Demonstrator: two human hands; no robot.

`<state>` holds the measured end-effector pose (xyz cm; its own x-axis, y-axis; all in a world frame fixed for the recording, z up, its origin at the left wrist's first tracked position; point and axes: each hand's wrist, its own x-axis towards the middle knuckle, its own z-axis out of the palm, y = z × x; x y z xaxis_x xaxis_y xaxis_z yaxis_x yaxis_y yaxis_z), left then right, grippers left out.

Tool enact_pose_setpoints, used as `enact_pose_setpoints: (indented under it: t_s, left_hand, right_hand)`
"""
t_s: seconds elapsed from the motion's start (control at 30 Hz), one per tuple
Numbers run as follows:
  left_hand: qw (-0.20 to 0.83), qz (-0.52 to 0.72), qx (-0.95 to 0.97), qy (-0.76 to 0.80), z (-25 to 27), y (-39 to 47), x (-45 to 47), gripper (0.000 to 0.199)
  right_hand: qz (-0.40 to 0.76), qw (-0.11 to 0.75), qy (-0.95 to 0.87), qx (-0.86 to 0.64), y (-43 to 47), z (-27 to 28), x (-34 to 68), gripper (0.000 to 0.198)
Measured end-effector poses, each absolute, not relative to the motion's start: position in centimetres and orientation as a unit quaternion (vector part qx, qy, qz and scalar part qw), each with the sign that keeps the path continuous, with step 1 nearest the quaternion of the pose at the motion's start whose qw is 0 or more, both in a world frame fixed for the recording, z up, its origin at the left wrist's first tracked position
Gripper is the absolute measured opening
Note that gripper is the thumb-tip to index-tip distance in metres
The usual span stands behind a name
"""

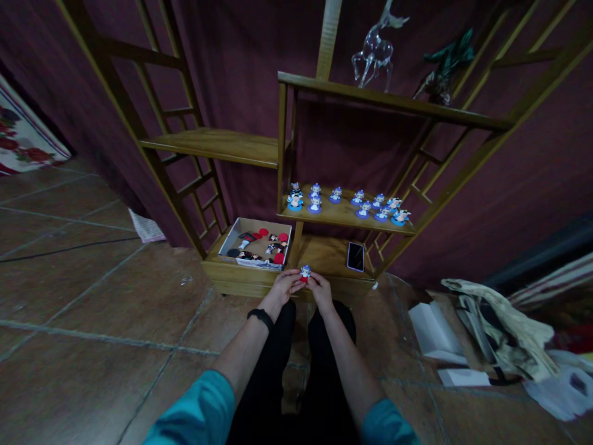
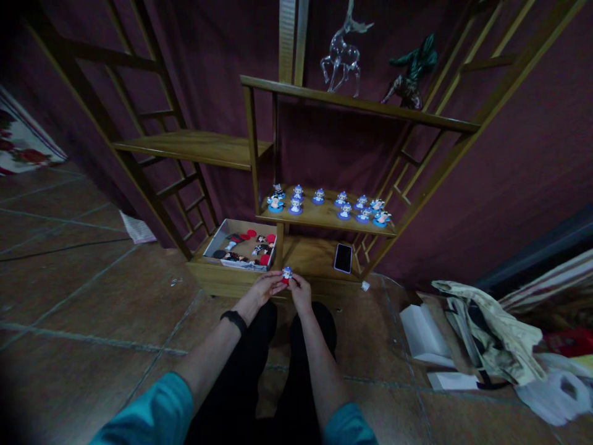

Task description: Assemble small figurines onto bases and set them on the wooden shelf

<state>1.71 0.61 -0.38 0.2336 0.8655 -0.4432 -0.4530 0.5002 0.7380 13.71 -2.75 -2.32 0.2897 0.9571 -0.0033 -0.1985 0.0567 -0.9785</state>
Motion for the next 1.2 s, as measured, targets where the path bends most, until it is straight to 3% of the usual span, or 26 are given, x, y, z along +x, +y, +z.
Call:
enact_pose_setpoints:
  t_s: [0.23,0.73,1.2]
  left_hand:
    - [0.737,0.432,0.251,0.456,-0.3,0.9,1.6,0.022]
    - [0.693,0.467,0.246,0.492,0.3,0.4,2.9,0.020]
    - [0.746,0.428,0.280,0.428,0.7,0.0,1.8,0.016]
  right_hand:
    - [0.494,0.629,-0.333,-0.499,-2.6,-2.1,14.1,0.036]
    - [0.469,0.634,-0.341,-0.511,-1.8,-3.3,13.8,0.025]
    - [0.489,0.628,-0.348,-0.496,-2.6,-2.8,13.7,0.030]
